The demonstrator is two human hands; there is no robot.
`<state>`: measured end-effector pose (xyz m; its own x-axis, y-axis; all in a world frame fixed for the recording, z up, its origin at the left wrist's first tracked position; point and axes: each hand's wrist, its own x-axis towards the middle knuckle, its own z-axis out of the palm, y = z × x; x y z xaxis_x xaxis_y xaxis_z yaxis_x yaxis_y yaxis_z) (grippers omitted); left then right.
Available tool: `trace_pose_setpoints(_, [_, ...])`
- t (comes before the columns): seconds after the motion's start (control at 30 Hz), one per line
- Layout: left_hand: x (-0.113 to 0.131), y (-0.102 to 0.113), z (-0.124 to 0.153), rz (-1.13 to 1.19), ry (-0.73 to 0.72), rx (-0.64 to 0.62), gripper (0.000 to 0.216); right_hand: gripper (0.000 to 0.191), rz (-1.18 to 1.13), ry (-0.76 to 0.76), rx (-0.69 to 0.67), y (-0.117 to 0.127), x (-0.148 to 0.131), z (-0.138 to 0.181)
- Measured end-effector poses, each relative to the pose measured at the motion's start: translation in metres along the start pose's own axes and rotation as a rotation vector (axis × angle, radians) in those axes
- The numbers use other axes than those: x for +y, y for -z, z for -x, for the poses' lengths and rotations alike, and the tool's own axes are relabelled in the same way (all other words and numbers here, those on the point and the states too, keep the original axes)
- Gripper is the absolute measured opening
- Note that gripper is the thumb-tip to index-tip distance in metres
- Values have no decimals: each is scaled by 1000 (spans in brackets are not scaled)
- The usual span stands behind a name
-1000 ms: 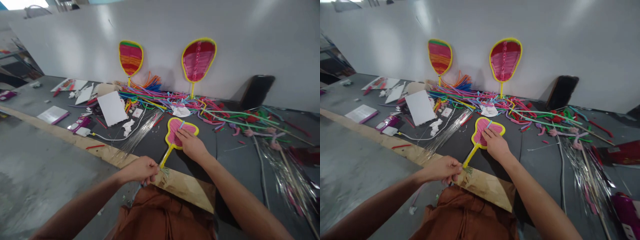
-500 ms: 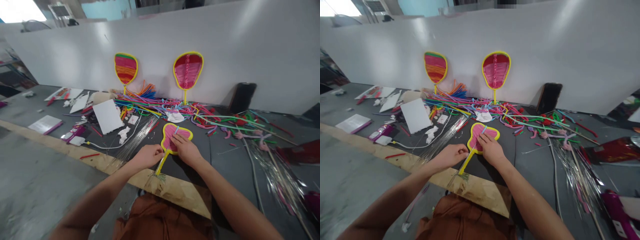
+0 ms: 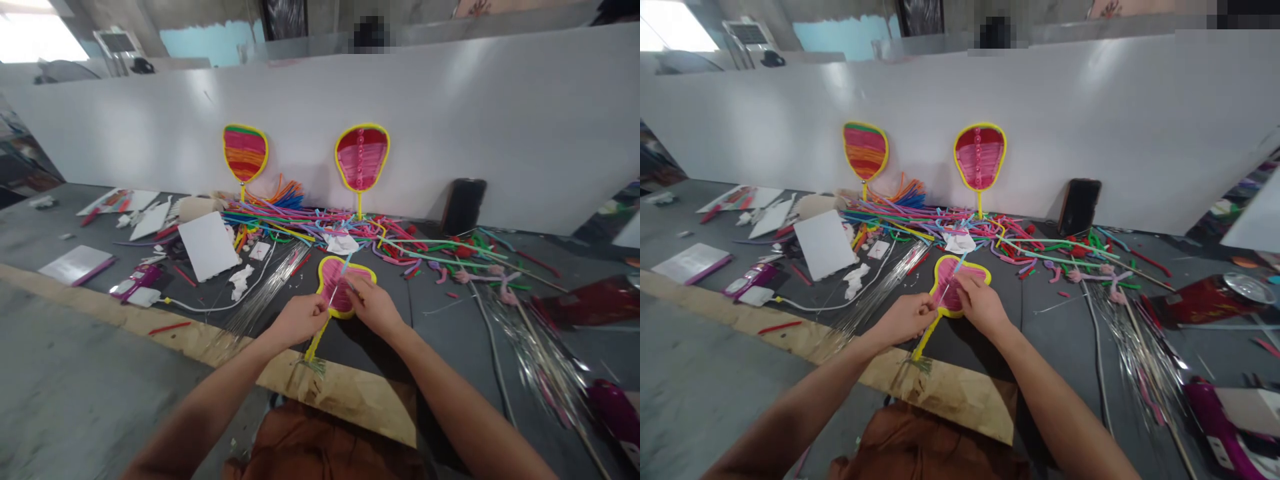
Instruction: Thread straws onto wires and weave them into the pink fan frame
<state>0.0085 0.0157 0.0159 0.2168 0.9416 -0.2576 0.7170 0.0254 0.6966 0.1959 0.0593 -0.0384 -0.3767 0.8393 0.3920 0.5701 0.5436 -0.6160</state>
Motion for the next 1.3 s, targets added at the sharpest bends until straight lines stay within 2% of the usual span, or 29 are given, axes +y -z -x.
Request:
trace_pose_setpoints(0.1, [9,-8,2,240,1,5,15,36,-288,-195,96,17,-3,-6])
trace_pose_setpoints(0.23, [24,-31,3,446,-50,-35,15,37,-686,-485,-62,46,-12,-6])
trace_pose_setpoints(0.3, [29,-43,2,503,-68,-97,16,37,-782,-596,-90,57,-18,0])
trace_pose_setpoints(0.4, [32,-52,-5,526,-117,-204,20,38,-831,-675,-24,64,-24,10])
trace_pose_setpoints(0.5, [31,-44,-22,550,-214,-143,28,39,-828,-682,-17,60,-25,16])
trace_pose_setpoints(0.6, [30,-30,-45,705,-205,-53,34,39,-805,-647,-59,50,-25,19])
trace_pose_setpoints(0.77, [24,-26,-71,1006,-76,-133,38,35,-726,-595,-231,27,-28,27])
trace_pose_setpoints(0.93, [17,-30,-70,1065,-10,-112,36,31,-666,-569,-304,16,-29,37])
trace_pose_setpoints(1.17, [15,-25,-64,963,60,-145,37,27,-594,-528,-267,18,-29,39])
trace_pose_setpoints(1.3, [14,-27,-63,979,58,-126,36,23,-620,-526,-164,18,-28,40])
